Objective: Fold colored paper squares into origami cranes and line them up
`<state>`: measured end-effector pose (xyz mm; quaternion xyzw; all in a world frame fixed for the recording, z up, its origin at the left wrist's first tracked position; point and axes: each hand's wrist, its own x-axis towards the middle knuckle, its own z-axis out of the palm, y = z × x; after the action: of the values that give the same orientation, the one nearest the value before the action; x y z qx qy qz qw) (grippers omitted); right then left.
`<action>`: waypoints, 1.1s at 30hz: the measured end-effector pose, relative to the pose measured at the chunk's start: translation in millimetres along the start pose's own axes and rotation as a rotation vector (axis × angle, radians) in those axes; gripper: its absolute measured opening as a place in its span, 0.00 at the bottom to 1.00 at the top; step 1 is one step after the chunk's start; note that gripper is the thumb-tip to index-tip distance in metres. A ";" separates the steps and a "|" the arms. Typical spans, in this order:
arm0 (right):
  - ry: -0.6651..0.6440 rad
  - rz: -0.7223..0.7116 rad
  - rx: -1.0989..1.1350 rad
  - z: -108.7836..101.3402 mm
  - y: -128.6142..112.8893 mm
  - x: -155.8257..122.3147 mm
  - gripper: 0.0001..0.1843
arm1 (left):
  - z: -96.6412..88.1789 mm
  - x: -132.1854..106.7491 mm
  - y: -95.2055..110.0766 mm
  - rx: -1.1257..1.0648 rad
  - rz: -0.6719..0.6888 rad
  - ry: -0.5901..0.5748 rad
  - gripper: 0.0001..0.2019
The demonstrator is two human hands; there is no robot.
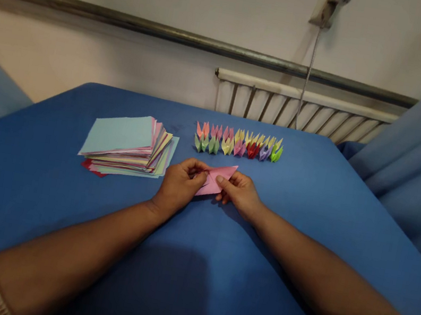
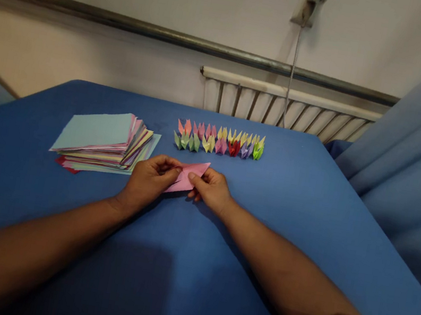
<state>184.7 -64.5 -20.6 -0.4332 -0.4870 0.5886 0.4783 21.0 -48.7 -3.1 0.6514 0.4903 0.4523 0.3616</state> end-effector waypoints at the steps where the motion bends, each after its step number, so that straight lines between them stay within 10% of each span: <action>1: -0.011 0.000 -0.028 0.9 0.7 -0.5 0.19 | -0.3 -0.2 0.0 0.022 0.001 0.007 0.07; 24: -0.023 -0.010 -0.153 7.7 1.4 -4.7 0.14 | -3.4 -1.2 8.8 0.133 0.086 0.041 0.05; 33: 0.031 -0.021 -0.045 -0.4 -1.9 1.0 0.17 | -3.6 -6.6 9.5 0.109 0.214 -0.114 0.04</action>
<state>185.2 -63.3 -18.8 -0.4477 -0.4971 0.5658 0.4821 19.8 -57.5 5.3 0.7434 0.4206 0.4229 0.3026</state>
